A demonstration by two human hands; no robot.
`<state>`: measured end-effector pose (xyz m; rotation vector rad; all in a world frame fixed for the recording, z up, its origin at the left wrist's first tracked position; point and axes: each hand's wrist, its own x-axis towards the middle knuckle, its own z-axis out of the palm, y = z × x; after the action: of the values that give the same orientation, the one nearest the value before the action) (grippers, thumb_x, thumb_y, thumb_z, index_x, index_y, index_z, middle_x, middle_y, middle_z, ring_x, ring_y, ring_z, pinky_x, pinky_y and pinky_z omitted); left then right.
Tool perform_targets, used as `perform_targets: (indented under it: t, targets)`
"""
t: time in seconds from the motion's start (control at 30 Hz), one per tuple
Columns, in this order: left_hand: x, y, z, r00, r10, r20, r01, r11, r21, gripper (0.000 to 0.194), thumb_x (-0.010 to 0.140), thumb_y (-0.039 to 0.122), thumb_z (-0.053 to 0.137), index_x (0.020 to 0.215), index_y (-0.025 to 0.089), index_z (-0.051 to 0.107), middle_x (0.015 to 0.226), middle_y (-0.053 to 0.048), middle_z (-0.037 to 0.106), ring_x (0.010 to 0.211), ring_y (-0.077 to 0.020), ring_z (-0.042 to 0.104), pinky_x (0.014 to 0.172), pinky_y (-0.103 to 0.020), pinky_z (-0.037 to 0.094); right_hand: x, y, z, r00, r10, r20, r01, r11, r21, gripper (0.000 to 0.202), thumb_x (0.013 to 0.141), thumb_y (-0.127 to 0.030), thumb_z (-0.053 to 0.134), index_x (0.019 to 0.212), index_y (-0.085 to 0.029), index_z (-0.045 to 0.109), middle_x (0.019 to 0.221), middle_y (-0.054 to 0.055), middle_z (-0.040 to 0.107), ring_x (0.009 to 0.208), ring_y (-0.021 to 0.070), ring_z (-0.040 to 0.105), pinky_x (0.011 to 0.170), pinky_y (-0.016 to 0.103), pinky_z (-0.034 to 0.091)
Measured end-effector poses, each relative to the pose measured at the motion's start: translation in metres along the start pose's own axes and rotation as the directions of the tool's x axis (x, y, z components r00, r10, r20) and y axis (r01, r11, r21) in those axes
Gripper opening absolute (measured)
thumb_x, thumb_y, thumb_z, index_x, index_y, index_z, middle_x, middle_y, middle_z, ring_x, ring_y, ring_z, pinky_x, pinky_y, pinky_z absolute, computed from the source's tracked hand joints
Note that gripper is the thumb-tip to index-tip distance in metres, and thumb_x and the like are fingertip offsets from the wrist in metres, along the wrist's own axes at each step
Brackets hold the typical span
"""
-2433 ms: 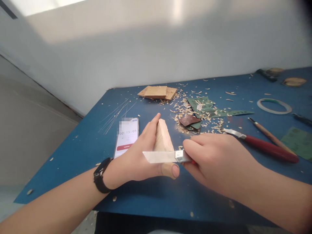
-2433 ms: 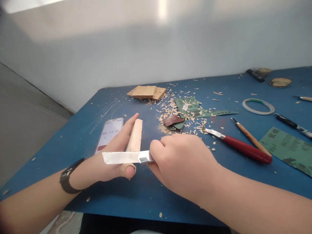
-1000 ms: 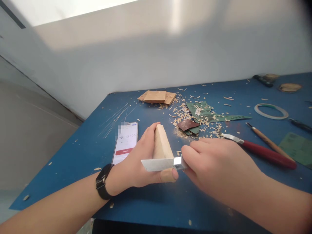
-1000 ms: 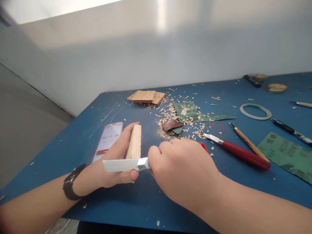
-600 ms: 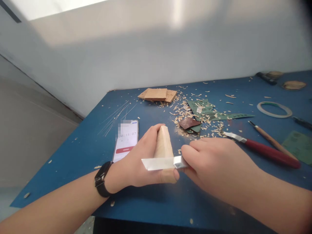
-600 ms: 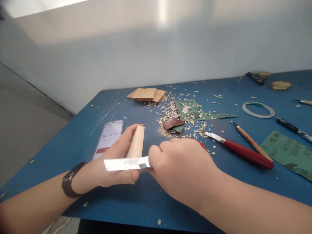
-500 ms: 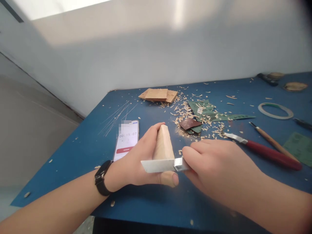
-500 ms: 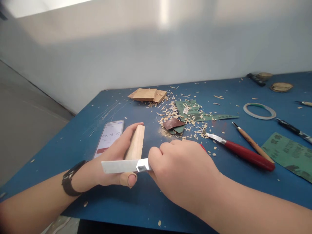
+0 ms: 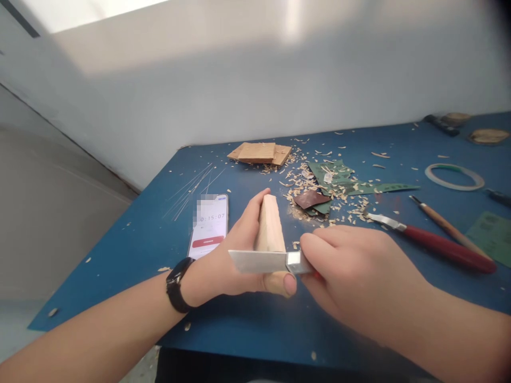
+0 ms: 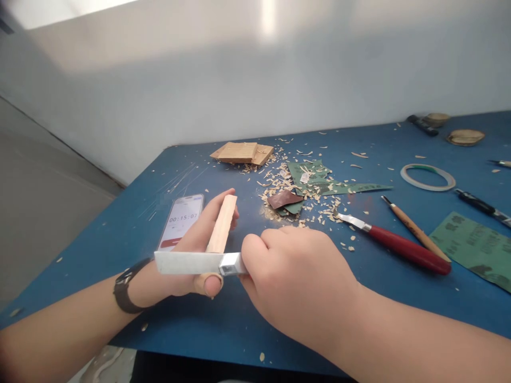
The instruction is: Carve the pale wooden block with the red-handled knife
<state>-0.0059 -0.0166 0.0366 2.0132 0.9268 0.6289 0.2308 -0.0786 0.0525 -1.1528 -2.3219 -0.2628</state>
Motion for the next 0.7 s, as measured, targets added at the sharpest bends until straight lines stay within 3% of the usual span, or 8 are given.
perform_targets:
  t: [0.13, 0.27, 0.33, 0.47, 0.7]
  targets:
    - [0.005, 0.004, 0.002, 1.0, 0.009, 0.022, -0.008, 0.997, -0.072, 0.128, 0.076, 0.088, 0.083, 0.169, 0.023, 0.026, 0.154, -0.021, 0.048, 0.137, -0.0435, 0.053, 0.119, -0.062, 0.049, -0.002, 0.0, 0.003, 0.999, 0.013, -0.038, -0.012, 1.0, 0.015, 0.033, 0.098, -0.015, 0.048, 0.069, -0.029, 0.05, 0.057, -0.002, 0.053, 0.048, 0.0193, 0.047, 0.049, 0.038, 0.028]
    - [0.006, 0.003, 0.004, 0.997, 0.079, 0.008, -0.079, 0.996, -0.045, 0.109, 0.08, 0.09, 0.079, 0.154, 0.022, 0.037, 0.131, -0.012, 0.048, 0.114, -0.0326, 0.051, 0.098, -0.051, 0.053, -0.006, -0.002, 0.009, 0.999, 0.017, -0.051, -0.015, 0.999, 0.05, 0.031, 0.098, -0.016, 0.047, 0.07, -0.03, 0.048, 0.057, -0.003, 0.05, 0.047, 0.0189, 0.044, 0.048, 0.037, 0.025]
    - [0.005, 0.001, 0.005, 0.994, 0.109, -0.003, -0.109, 0.993, -0.036, 0.106, 0.082, 0.092, 0.075, 0.153, 0.022, 0.036, 0.126, -0.01, 0.047, 0.109, -0.0306, 0.049, 0.095, -0.051, 0.053, -0.007, -0.003, 0.011, 0.998, 0.028, -0.047, -0.025, 0.997, 0.067, 0.031, 0.098, -0.016, 0.047, 0.071, -0.031, 0.047, 0.058, -0.003, 0.049, 0.047, 0.0181, 0.043, 0.047, 0.036, 0.024]
    - [0.001, -0.001, 0.006, 0.995, 0.099, -0.012, -0.099, 0.994, -0.035, 0.109, 0.084, 0.093, 0.073, 0.159, 0.025, 0.032, 0.132, -0.013, 0.048, 0.115, -0.035, 0.052, 0.102, -0.058, 0.053, -0.006, -0.006, 0.013, 0.998, 0.044, -0.048, -0.039, 0.995, 0.096, 0.03, 0.098, -0.018, 0.045, 0.071, -0.03, 0.044, 0.057, -0.005, 0.044, 0.045, 0.0163, 0.039, 0.047, 0.033, 0.021]
    - [0.001, 0.0, 0.005, 0.999, 0.048, -0.014, -0.048, 0.998, -0.032, 0.114, 0.079, 0.095, 0.075, 0.157, 0.022, 0.035, 0.144, -0.018, 0.048, 0.125, -0.0406, 0.053, 0.109, -0.063, 0.052, -0.006, -0.01, 0.015, 0.997, 0.066, -0.048, -0.061, 0.992, 0.114, 0.028, 0.095, -0.018, 0.047, 0.07, -0.031, 0.044, 0.055, -0.003, 0.047, 0.045, 0.0178, 0.041, 0.046, 0.036, 0.024]
